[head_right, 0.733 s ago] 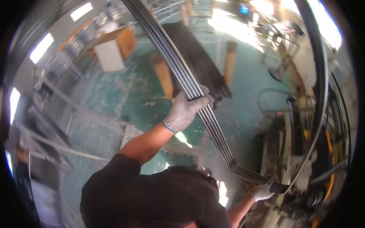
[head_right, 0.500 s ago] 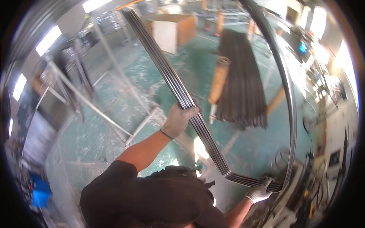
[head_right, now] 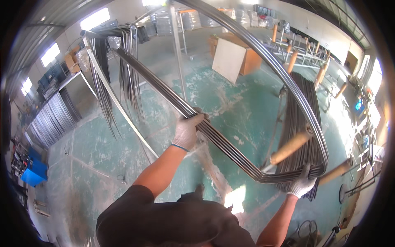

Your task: The person repeatedly picks up straight metal rods from a floor pile, feeds them into a yellow bending machine, and removes the bent rods to place them on a nearby rack. The person also briefly straightens a bent rod on a wooden workbench before returning to the bending cycle.

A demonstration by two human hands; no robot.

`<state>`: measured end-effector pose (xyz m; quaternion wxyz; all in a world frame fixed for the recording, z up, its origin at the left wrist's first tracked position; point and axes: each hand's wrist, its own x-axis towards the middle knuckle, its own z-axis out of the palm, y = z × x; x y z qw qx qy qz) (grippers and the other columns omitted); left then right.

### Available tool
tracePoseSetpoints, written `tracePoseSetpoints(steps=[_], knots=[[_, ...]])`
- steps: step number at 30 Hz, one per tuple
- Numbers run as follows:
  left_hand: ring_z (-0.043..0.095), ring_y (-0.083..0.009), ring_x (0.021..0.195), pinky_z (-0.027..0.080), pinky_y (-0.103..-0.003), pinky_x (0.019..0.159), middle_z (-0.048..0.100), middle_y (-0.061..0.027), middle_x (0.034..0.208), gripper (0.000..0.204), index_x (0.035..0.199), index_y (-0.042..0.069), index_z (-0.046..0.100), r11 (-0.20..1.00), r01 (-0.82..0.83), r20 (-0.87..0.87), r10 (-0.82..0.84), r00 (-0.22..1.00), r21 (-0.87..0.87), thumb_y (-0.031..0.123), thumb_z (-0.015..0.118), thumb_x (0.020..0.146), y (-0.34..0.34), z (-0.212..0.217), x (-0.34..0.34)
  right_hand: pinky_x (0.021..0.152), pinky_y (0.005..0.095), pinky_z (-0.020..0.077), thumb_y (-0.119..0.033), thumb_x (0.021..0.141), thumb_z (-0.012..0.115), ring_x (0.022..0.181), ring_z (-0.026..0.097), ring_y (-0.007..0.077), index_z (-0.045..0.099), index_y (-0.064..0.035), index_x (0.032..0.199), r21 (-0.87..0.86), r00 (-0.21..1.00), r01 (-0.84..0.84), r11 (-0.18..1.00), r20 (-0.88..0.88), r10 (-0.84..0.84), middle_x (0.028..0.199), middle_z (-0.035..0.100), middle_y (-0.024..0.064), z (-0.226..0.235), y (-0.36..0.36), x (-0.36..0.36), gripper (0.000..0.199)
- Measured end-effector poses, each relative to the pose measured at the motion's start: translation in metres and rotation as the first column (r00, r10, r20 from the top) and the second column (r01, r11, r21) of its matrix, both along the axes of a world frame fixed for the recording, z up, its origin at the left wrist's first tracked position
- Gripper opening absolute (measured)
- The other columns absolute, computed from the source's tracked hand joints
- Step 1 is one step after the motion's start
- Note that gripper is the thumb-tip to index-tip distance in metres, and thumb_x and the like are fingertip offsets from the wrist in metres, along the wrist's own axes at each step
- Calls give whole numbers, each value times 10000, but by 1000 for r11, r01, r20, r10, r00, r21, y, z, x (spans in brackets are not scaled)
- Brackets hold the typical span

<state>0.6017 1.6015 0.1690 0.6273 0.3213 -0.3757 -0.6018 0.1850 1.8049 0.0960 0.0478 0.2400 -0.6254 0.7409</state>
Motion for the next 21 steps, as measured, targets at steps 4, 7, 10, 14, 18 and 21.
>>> tracePoseSetpoints(steps=[4,7,10,14,18,21], knots=[[716,-314,862,600,-426,809,693,-176,956,240,1157,-37,571,995,-99,-91,96,991,-32,-31,619,922,-74,19,66,838,322,529,-239,994,757,893,646,151,695,9,1155,79,982,-80,994,-165,92,996,724,56,51,-127,29,303],[698,-312,885,593,-430,847,681,-163,968,189,1126,-38,590,984,-168,-159,157,975,-60,-27,622,940,-134,41,113,888,375,542,-233,981,724,943,692,214,688,47,1195,114,940,-104,988,-315,135,1006,748,139,127,-221,65,355],[686,-308,905,580,-461,917,676,-146,962,135,1093,-13,608,962,-265,-401,220,889,-60,-18,626,960,-176,39,169,936,408,530,-353,968,676,1019,712,320,644,-43,1335,290,852,-83,953,-475,219,1091,731,206,230,-301,141,482],[680,-299,1005,561,-492,1008,694,-138,1013,97,1078,0,624,977,-210,-576,151,804,-37,8,626,981,-197,48,220,946,462,534,-405,967,633,1063,708,401,662,-52,1288,265,538,-68,962,-802,259,1125,742,218,344,-402,225,478],[691,-307,1105,546,-486,1054,736,-160,1087,129,1066,-36,677,965,-158,-591,2,807,-212,52,656,975,-206,75,245,940,476,561,-346,945,657,1100,699,440,627,53,1291,453,500,-328,829,-661,559,1162,702,331,404,-411,334,529],[681,-318,1143,534,-459,1064,737,-194,1119,178,1067,-75,694,944,-149,-552,-41,833,-295,70,651,973,-221,64,266,881,462,587,-330,942,607,1034,735,355,706,-19,1182,654,98,-311,690,-699,708,1120,744,239,375,-442,437,404]])
